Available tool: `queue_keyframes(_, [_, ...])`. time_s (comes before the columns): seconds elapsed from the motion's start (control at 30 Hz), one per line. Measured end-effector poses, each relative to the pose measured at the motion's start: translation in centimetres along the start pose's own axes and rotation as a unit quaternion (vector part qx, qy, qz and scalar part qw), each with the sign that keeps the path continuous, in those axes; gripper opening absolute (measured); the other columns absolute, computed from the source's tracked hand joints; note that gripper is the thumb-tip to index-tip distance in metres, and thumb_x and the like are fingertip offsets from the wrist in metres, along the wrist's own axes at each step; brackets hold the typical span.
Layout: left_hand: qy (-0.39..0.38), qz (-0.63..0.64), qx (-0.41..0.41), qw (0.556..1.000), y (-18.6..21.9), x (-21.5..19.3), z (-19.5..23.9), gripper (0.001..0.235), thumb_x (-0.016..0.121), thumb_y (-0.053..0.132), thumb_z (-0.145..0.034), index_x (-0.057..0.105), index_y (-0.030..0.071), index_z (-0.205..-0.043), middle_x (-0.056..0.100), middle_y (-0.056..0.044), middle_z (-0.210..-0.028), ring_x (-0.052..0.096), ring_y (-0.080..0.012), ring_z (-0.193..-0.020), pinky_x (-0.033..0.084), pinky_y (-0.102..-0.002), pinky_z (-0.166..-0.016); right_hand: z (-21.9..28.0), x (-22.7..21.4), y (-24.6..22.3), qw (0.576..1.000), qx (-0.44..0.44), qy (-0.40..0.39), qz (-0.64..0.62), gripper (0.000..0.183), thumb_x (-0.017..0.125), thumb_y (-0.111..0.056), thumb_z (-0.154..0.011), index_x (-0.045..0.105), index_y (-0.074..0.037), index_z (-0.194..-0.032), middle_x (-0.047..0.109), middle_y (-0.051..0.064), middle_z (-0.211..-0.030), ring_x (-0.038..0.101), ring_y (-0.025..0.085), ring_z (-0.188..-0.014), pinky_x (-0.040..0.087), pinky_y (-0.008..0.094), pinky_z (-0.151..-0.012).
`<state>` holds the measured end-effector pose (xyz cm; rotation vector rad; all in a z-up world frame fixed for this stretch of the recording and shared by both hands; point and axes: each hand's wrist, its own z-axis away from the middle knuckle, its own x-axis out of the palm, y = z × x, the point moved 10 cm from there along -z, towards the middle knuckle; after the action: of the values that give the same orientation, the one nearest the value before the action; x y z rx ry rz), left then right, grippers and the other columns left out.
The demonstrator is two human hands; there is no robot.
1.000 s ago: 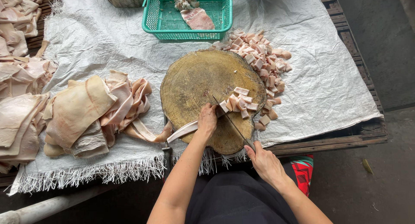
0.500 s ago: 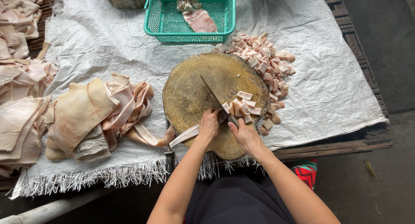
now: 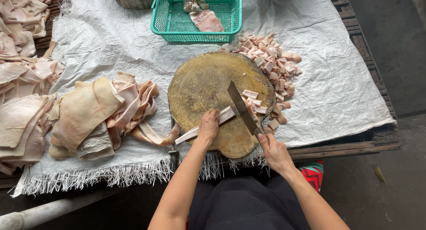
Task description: The person is slicing long strips of pork skin into small, uniform pieces on a round wooden cutting board using a cleaver.
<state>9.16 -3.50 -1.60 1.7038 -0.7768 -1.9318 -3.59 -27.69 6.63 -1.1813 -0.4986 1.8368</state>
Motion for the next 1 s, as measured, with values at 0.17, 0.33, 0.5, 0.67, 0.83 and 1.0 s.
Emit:
queue_keyframes(0.17, [0.034,-0.04,0.03,0.998,2.0,1.5,-1.7,0.031,0.054,0.008,-0.099,0.069,0.005,-0.126,0.067,-0.021,-0.109,0.063,-0.0361,-0.11,0.051,-0.046,-0.099,1.7,-0.8,-0.5,0.994,-0.071,0.037,0.071,0.054,0.039,-0.054,-0.103,0.058,-0.003,-0.106,0.065,0.025,-0.059,0.068,0.044,-0.06,0.05,0.054,-0.057])
queue_keyframes(0.33, [-0.002,-0.069,0.001,0.998,1.7,2.2,-1.7,0.034,0.046,0.013,-0.102,0.067,0.007,-0.129,0.061,-0.018,-0.105,0.06,-0.0333,-0.109,0.051,-0.046,-0.098,3.7,0.2,-0.3,0.987,-0.079,0.022,0.136,0.05,0.04,-0.051,-0.101,0.057,-0.004,-0.108,0.064,0.027,-0.058,0.068,0.049,-0.065,0.051,0.057,-0.06])
queue_keyframes(0.5, [-0.003,-0.061,0.001,0.998,1.8,2.3,-1.9,0.037,0.041,0.016,-0.105,0.067,0.007,-0.13,0.058,-0.018,-0.108,0.058,-0.0342,-0.112,0.049,-0.048,-0.097,4.0,1.3,0.6,0.984,-0.064,0.004,0.167,0.048,0.038,-0.051,-0.102,0.052,-0.006,-0.112,0.066,0.029,-0.064,0.068,0.051,-0.072,0.053,0.059,-0.065])
queue_keyframes(0.67, [-0.043,-0.021,-0.048,0.998,-0.1,3.4,-2.6,0.04,0.037,0.013,-0.106,0.065,0.006,-0.134,0.06,-0.023,-0.12,0.058,-0.0359,-0.118,0.049,-0.047,-0.104,1.2,2.7,-0.2,0.98,-0.073,-0.026,0.183,0.049,0.036,-0.052,-0.104,0.047,-0.004,-0.107,0.069,0.03,-0.075,0.067,0.054,-0.08,0.052,0.061,-0.072])
queue_keyframes(0.83, [-0.003,-0.039,0.019,0.999,-0.5,4.0,-3.1,0.042,0.041,0.005,-0.099,0.069,0.004,-0.13,0.055,-0.032,-0.139,0.053,-0.0434,-0.13,0.045,-0.05,-0.11,-2.7,4.4,-2.8,0.982,-0.081,-0.037,0.166,0.053,0.034,-0.054,-0.104,0.046,-0.003,-0.11,0.069,0.033,-0.078,0.067,0.055,-0.082,0.051,0.061,-0.075])
queue_keyframes(1.0, [0.005,-0.039,0.035,0.999,0.6,2.9,-2.6,0.045,0.046,0.004,-0.092,0.07,0.008,-0.13,0.057,-0.031,-0.137,0.055,-0.044,-0.129,0.048,-0.049,-0.108,-6.6,4.7,-5.1,0.986,-0.083,-0.036,0.141,0.058,0.034,-0.057,-0.104,0.05,-0.002,-0.109,0.069,0.035,-0.088,0.065,0.057,-0.092,0.049,0.063,-0.082])
